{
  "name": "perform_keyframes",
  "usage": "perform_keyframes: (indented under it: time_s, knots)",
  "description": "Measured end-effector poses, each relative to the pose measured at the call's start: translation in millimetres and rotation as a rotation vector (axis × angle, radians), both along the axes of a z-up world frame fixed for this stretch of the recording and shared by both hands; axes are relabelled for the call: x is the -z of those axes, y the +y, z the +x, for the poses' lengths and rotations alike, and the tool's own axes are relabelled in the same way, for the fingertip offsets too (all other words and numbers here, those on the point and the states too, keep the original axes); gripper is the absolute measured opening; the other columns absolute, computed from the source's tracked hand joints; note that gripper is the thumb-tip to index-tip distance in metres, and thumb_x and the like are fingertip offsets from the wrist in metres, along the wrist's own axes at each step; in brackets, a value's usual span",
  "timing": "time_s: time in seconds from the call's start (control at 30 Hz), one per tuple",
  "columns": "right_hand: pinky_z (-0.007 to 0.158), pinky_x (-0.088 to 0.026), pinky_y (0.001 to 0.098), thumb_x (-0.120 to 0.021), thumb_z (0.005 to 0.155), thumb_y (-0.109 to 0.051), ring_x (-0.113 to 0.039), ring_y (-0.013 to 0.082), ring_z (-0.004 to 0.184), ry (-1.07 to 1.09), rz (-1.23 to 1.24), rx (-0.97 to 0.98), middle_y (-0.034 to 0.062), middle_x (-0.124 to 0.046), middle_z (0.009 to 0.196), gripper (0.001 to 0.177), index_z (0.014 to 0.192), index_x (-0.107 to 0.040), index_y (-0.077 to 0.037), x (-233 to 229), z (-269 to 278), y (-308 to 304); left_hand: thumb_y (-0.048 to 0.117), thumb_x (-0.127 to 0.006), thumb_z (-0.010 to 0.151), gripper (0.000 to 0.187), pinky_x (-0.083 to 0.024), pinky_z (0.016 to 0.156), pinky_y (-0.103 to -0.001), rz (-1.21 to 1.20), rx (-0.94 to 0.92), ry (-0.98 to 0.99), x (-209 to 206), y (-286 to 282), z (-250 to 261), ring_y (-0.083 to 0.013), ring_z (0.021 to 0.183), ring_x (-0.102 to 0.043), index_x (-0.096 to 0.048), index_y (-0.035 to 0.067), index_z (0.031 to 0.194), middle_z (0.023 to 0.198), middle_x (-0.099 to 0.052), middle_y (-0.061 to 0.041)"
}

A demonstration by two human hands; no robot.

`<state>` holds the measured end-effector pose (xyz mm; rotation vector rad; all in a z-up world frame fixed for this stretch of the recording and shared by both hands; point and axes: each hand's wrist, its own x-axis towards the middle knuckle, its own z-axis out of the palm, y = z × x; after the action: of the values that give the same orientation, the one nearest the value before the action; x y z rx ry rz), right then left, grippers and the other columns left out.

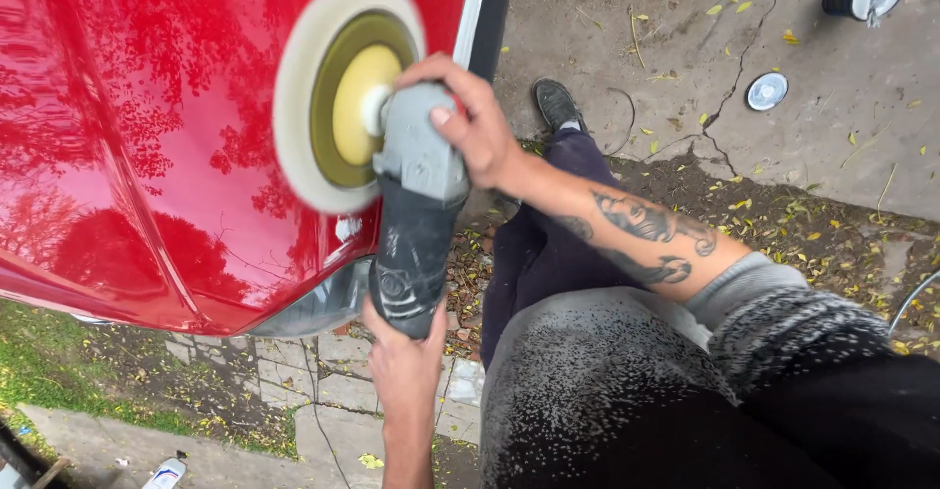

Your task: The person applies a white substance to the front hood of a red car using a brush. They then use a power polisher with a yellow pad to buff the treated area on the car's hood.

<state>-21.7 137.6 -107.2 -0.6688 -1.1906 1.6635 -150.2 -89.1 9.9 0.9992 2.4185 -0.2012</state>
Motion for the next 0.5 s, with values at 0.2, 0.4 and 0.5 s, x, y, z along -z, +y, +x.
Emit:
perform_keyframes:
  time_s: [0.2, 0.4, 0.5]
  knots:
    - [0.096, -0.056, 0.0332, -0.045, 0.104, -0.049, -0.067, 0.0216, 0.112, -0.099, 0.089, -0.006, 0.0123, -0.066, 0.121, 0.057, 0.131, -0.056, 0.000, 42, 46, 78, 0.039, -0.078, 0.088, 0.089, -0.061, 0.066, -0.051, 0.225, 0.092, -0.151, 10, 60, 43, -0.0432, 0.076, -0.074, -0.029, -0.004, 0.148, 0.095, -0.072, -0.028]
    - [0.086, -0.050, 0.0306, -0.045, 0.102, -0.051, -0.063, 0.0171, 0.096, -0.156, 0.140, 0.059, 0.0114, -0.066, 0.105, 0.060, 0.132, -0.058, -0.002, 6, 27, 40, 0.036, -0.080, 0.083, 0.088, -0.060, 0.069, -0.053, 0.205, 0.070, -0.135, 15, 24, 29, -0.0442, 0.084, -0.073, -0.032, -0.002, 0.146, 0.100, -0.072, -0.029]
    - [0.088, -0.052, 0.0314, -0.048, 0.101, -0.053, -0.064, 0.0173, 0.096, -0.077, 0.027, -0.004, 0.0121, -0.066, 0.111, 0.061, 0.130, -0.055, 0.000, 9, 6, -7, 0.038, -0.083, 0.077, 0.093, -0.059, 0.068, -0.053, 0.165, 0.039, -0.074, 19, -26, 13, -0.0442, 0.081, -0.073, -0.033, -0.002, 0.144, 0.098, -0.072, -0.028]
